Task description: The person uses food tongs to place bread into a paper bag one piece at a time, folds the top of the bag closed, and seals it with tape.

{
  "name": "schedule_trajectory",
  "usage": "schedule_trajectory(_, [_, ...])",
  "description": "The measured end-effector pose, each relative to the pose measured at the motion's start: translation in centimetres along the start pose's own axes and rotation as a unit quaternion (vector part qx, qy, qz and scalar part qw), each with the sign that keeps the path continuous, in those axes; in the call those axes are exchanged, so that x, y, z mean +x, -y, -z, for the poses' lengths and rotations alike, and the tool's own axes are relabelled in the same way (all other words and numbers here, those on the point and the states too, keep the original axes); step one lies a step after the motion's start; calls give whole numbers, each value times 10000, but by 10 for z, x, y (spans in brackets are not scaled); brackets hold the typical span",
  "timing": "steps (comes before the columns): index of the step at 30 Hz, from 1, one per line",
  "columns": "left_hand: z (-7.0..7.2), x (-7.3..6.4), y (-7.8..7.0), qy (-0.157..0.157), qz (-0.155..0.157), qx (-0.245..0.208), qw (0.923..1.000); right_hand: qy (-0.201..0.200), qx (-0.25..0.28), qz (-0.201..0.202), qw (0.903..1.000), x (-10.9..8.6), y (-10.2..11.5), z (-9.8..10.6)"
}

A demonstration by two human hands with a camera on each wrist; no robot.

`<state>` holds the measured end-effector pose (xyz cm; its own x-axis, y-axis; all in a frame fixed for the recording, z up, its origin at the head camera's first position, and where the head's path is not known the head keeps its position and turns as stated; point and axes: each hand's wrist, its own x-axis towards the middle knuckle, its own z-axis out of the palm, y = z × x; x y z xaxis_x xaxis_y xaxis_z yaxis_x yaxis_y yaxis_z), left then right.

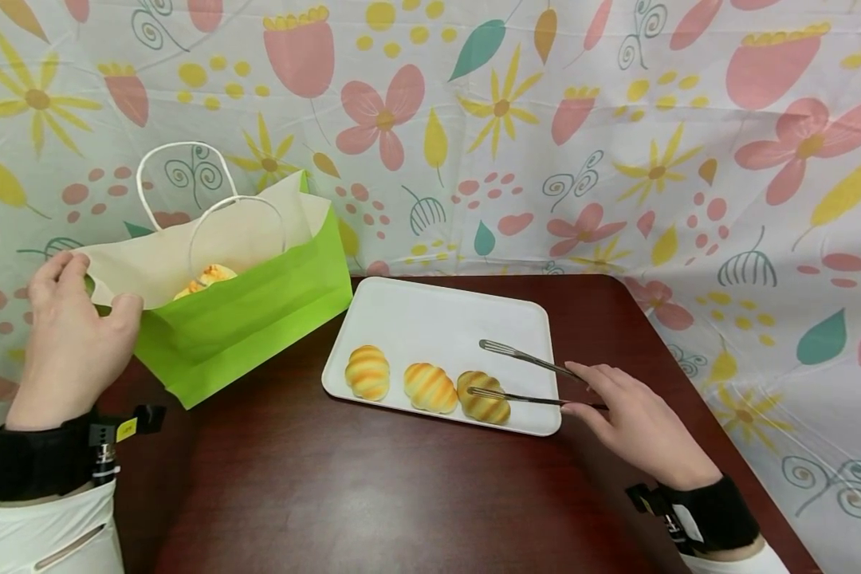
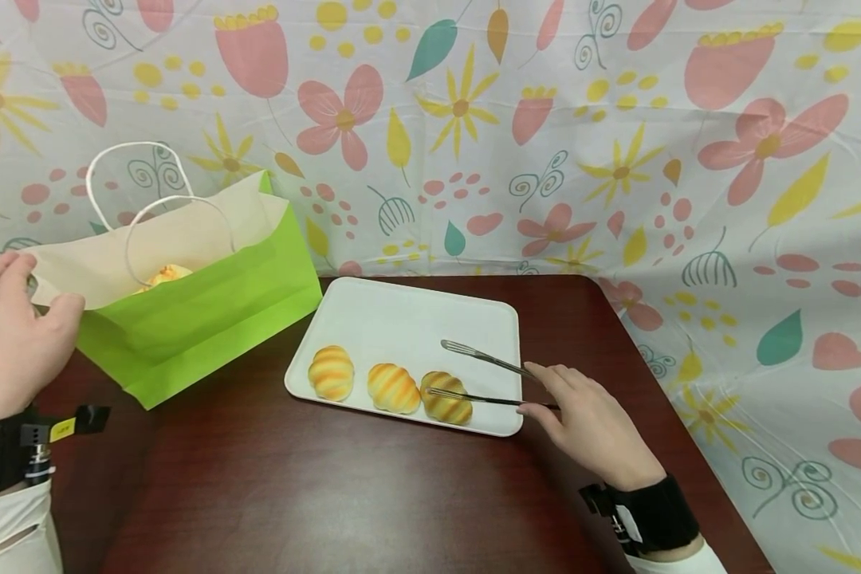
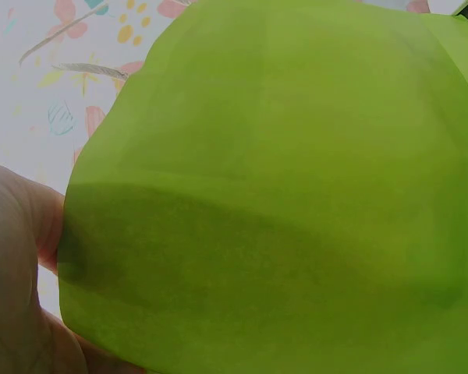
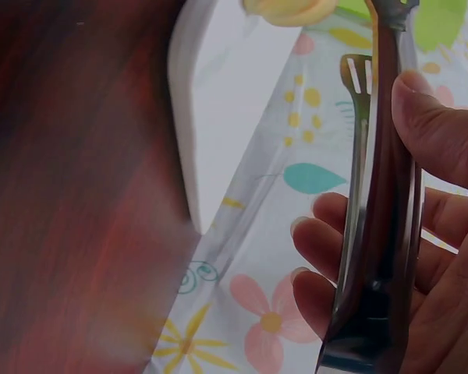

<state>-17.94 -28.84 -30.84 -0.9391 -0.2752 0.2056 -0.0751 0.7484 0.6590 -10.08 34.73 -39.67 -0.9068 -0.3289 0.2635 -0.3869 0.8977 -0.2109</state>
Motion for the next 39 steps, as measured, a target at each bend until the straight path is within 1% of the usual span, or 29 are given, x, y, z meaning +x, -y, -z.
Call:
schedule_trajectory(7, [0,0,0,-50,-69,-25,10000,306,26,-74,9995,-8,-2,-1])
schedule_trajectory(12, [-1,1,1,-34,-75,-21,10000,348,14,-70,9994,-8,-3,-3])
schedule_trajectory(17, [0,1,1,-6,-45,-16,10000,298,12,-86,9995,-5,-3,-4])
schedule_trajectory(25, [0,2,2,-22,-49,-24,10000,184,-85,-333,9992,4,-6,-7])
schedule_trajectory(32, [-1,2,1,-17,-16,-9,10000,35,-195,-368,9991,13,-9,-8])
schedule_trajectory(39, [-1,2,2,-10,-32,35,10000,-90,-150,-391,9991,21,-15,-14])
